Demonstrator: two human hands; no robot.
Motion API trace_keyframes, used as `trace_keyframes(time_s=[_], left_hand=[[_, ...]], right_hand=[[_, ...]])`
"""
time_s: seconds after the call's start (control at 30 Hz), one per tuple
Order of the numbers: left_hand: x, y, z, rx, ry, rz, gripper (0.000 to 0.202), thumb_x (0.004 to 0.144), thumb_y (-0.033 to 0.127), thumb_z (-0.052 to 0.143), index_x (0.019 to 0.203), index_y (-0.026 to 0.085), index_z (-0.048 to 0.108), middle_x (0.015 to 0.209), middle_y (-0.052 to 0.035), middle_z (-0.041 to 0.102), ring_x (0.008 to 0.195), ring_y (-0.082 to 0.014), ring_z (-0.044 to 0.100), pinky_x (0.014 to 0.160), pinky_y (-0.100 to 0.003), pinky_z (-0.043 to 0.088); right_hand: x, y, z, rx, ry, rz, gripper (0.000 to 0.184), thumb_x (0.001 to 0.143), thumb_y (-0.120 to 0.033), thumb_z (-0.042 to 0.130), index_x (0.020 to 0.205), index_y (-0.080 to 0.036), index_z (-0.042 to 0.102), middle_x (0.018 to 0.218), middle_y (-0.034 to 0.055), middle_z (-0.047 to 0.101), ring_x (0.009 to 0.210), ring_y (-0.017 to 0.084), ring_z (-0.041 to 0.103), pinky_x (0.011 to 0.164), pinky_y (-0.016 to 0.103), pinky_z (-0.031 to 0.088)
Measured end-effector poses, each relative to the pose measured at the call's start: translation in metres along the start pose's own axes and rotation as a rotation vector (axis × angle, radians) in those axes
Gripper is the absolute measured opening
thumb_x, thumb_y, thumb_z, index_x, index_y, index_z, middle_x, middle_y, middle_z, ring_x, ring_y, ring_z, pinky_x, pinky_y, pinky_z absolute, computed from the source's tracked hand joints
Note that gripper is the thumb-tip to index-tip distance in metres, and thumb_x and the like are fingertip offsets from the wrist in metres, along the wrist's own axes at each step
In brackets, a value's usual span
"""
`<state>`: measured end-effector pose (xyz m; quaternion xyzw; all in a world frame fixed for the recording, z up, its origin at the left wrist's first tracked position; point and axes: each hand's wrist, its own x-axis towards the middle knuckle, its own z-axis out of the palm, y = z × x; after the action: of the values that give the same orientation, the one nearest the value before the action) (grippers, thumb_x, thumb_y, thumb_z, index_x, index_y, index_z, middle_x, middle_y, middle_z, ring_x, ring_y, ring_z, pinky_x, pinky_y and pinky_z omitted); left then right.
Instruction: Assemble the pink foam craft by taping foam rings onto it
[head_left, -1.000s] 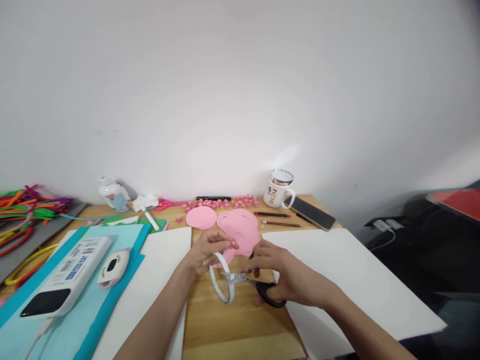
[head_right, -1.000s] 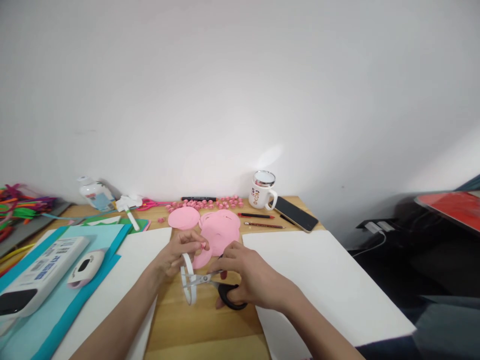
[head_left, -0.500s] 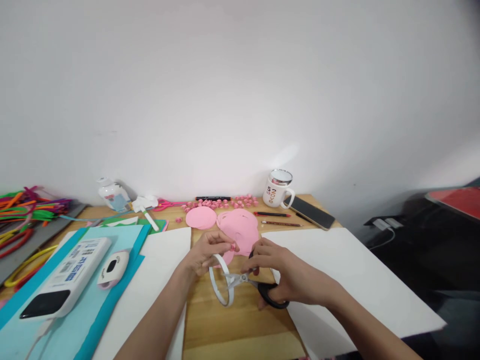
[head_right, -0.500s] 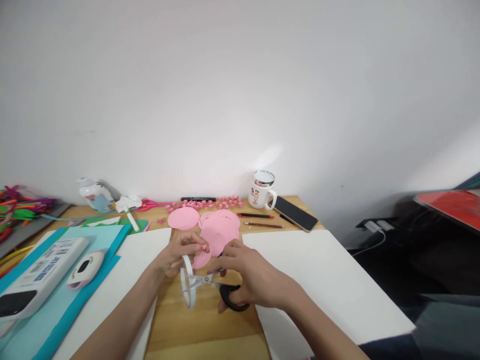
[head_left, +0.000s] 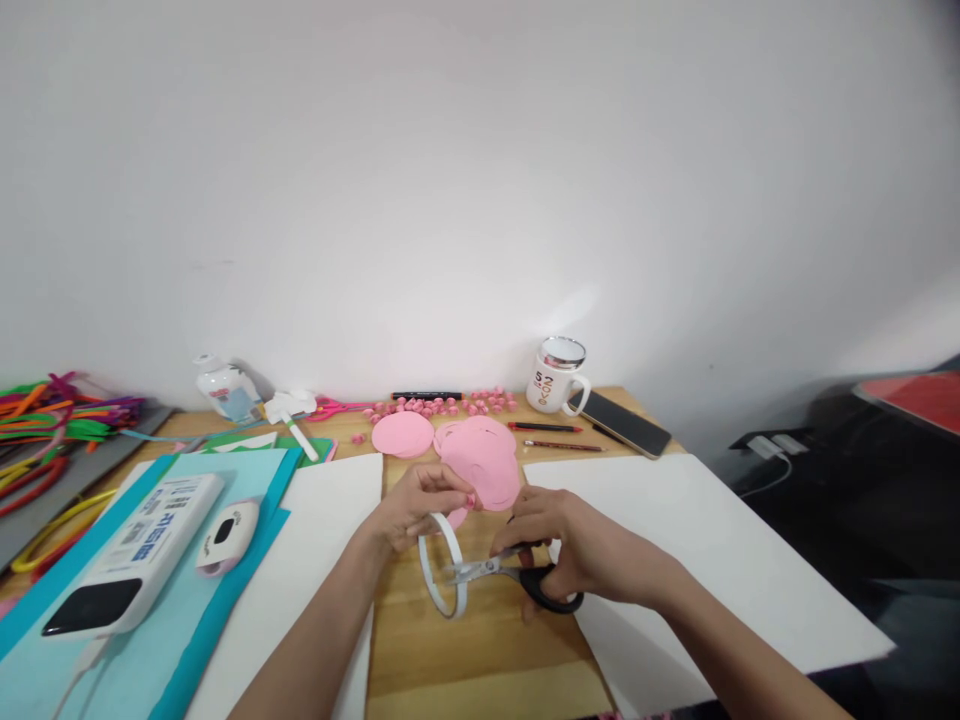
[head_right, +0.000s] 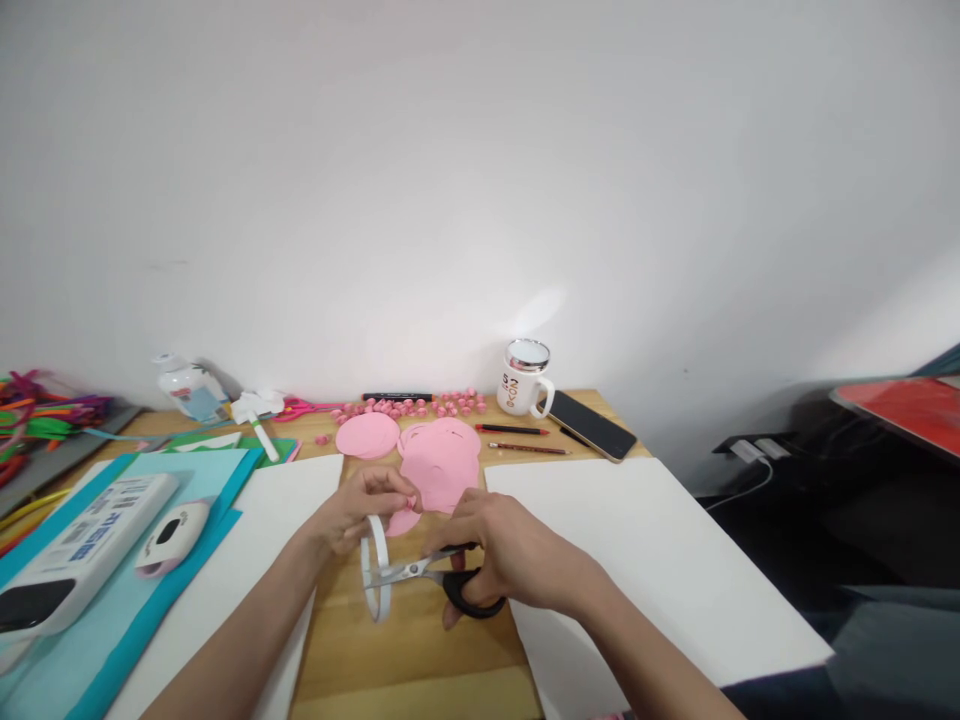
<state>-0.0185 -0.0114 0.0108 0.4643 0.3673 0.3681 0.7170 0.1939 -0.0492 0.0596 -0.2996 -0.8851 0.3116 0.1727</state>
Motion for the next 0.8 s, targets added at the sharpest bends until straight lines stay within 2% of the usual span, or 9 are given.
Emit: trace_keyframes(time_s=[0.1,0.2,0.27,0.37,0.43,0.47,0.57,0.7,0.8], left_hand=[[-0.001,0.004,0.002,0.038,-0.065,-0.035,0.009,0.060,0.017,0.072,0.063,0.011,0.066,0.069,-0.0071,0.070,0.026,0.0025,0.030,0.025,-0.015,0.009],[-0.002,0.004,0.002,0.108,-0.102,-0.065,0.009,0.061,0.018,0.071,0.064,0.011,0.067,0.068,-0.0069,0.069,0.026,0.0024,0.027,0.025,-0.015,0.010],[-0.001,0.001,0.003,0.157,-0.115,-0.071,0.009,0.060,0.019,0.071,0.066,0.011,0.068,0.067,-0.0061,0.069,0.028,0.0015,0.030,0.027,-0.015,0.016],[0.003,-0.006,0.004,0.259,-0.103,-0.038,0.010,0.054,0.017,0.074,0.061,0.012,0.070,0.060,-0.0045,0.068,0.045,-0.0078,0.053,0.043,-0.017,0.038],[0.005,-0.010,0.005,0.307,-0.072,-0.013,0.011,0.052,0.018,0.075,0.059,0.012,0.069,0.058,-0.0035,0.066,0.051,-0.0112,0.057,0.045,-0.018,0.039],[0.006,-0.011,0.004,0.312,-0.053,-0.013,0.014,0.051,0.020,0.076,0.060,0.012,0.069,0.056,-0.0032,0.065,0.048,-0.0107,0.056,0.043,-0.018,0.038],[0.007,-0.013,0.000,0.347,0.039,-0.044,0.018,0.057,0.026,0.073,0.067,0.012,0.069,0.045,0.0004,0.059,0.029,-0.0041,0.040,0.029,-0.015,0.025],[0.008,-0.016,-0.003,0.382,0.067,-0.038,0.014,0.060,0.025,0.070,0.066,0.013,0.068,0.048,-0.0005,0.060,0.032,-0.0078,0.048,0.030,-0.017,0.034],[0.010,-0.020,0.000,0.423,0.088,-0.002,0.009,0.060,0.022,0.069,0.063,0.014,0.068,0.050,-0.0018,0.061,0.037,-0.0093,0.051,0.032,-0.016,0.035]], right_hand=[[-0.001,0.002,0.002,-0.024,-0.017,-0.009,0.031,0.063,-0.008,0.061,0.088,-0.025,0.067,0.067,-0.0036,0.059,0.067,0.013,0.051,0.061,0.022,0.037],[-0.002,0.003,0.003,-0.054,-0.040,-0.029,0.025,0.064,-0.007,0.060,0.081,-0.024,0.068,0.064,-0.0040,0.059,0.064,0.012,0.050,0.062,0.022,0.037],[-0.001,0.002,0.003,-0.073,-0.029,-0.044,0.024,0.066,-0.006,0.060,0.080,-0.024,0.068,0.065,-0.0036,0.059,0.065,0.012,0.051,0.063,0.022,0.038],[0.001,0.000,0.001,-0.131,0.101,-0.059,0.028,0.068,-0.009,0.061,0.091,-0.026,0.066,0.070,-0.0008,0.061,0.073,0.015,0.052,0.066,0.024,0.040],[0.001,-0.002,-0.003,-0.185,0.197,-0.053,0.032,0.069,-0.014,0.062,0.098,-0.026,0.063,0.076,0.0019,0.061,0.083,0.019,0.052,0.069,0.027,0.042],[-0.001,-0.001,-0.005,-0.209,0.218,-0.040,0.033,0.068,-0.016,0.062,0.100,-0.026,0.062,0.079,0.0029,0.061,0.087,0.020,0.051,0.070,0.028,0.042],[-0.011,0.011,-0.011,-0.266,0.190,0.080,0.036,0.066,-0.011,0.060,0.099,-0.025,0.059,0.087,0.0040,0.059,0.091,0.021,0.050,0.073,0.029,0.043],[-0.033,0.046,-0.014,-0.355,0.096,0.367,0.036,0.061,-0.002,0.054,0.091,-0.022,0.060,0.088,0.0051,0.059,0.087,0.020,0.052,0.073,0.028,0.042],[-0.043,0.068,-0.014,-0.412,0.084,0.478,0.036,0.060,-0.002,0.053,0.090,-0.021,0.063,0.088,0.0072,0.060,0.088,0.022,0.053,0.073,0.028,0.041]])
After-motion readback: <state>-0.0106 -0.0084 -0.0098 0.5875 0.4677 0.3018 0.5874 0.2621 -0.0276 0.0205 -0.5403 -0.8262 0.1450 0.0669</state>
